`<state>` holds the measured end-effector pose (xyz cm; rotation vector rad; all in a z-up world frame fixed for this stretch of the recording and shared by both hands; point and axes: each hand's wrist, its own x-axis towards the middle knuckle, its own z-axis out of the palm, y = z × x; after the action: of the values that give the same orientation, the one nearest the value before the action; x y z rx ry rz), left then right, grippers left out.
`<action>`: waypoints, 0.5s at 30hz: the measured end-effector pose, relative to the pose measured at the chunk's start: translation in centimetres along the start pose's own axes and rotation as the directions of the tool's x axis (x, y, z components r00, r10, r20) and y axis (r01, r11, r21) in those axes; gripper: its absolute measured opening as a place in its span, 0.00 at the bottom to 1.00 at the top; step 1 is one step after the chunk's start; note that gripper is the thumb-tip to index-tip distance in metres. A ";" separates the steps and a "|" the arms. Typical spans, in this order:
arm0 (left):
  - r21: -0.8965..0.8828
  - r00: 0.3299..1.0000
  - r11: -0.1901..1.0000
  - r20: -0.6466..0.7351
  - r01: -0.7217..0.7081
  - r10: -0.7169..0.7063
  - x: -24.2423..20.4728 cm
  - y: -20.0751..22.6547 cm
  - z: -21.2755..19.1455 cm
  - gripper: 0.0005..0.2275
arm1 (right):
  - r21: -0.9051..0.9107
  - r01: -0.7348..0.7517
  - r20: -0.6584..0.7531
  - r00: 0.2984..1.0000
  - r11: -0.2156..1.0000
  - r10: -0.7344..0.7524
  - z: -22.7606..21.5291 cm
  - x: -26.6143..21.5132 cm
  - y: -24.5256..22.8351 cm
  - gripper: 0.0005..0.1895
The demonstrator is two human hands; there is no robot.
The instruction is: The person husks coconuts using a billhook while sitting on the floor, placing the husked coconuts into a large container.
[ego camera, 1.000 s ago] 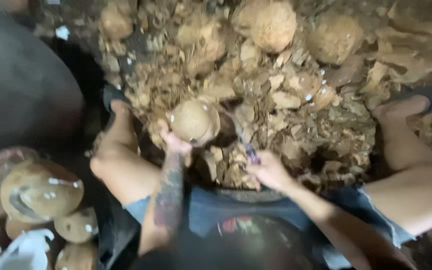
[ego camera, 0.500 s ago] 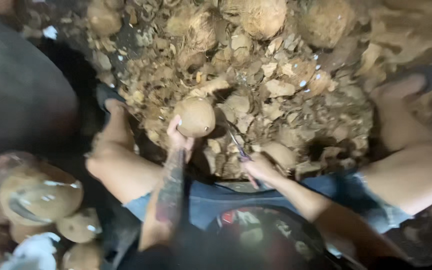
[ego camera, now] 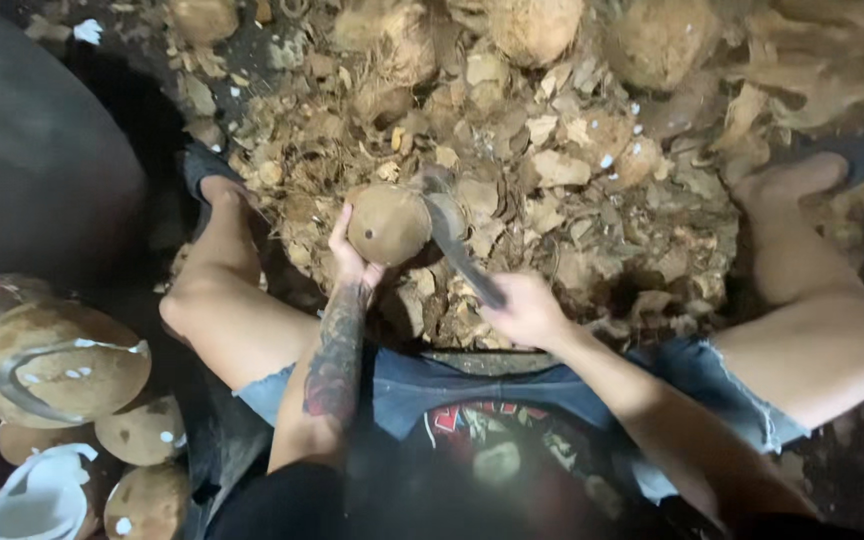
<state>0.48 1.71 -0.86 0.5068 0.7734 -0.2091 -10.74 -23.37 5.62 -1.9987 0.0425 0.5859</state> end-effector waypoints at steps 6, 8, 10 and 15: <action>0.009 0.988 0.994 0.106 0.109 -0.109 1.9 1.6 -0.7 0.31 | 0.231 -0.349 0.032 0.936 0.908 0.351 0.4 -0.4 0.7 0.06; -0.001 0.992 0.995 0.066 0.104 -0.104 0.1 1.7 0.1 0.33 | 0.082 -0.156 -0.004 0.988 0.984 0.157 -0.9 -1.1 -2.0 0.08; 0.058 0.994 0.994 0.058 0.090 -0.093 0.1 2.6 0.6 0.28 | 0.061 0.375 -0.244 0.904 0.925 -0.351 -1.3 0.2 -0.4 0.06; 0.007 0.986 0.995 0.130 0.104 -0.103 -1.6 2.7 1.5 0.28 | 0.121 0.409 -0.211 0.901 0.905 -0.379 -4.5 -1.1 -5.7 0.09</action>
<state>1.22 3.25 2.18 0.4485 0.6731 -0.3353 -8.44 -24.69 12.48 -1.8260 -0.1962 0.1302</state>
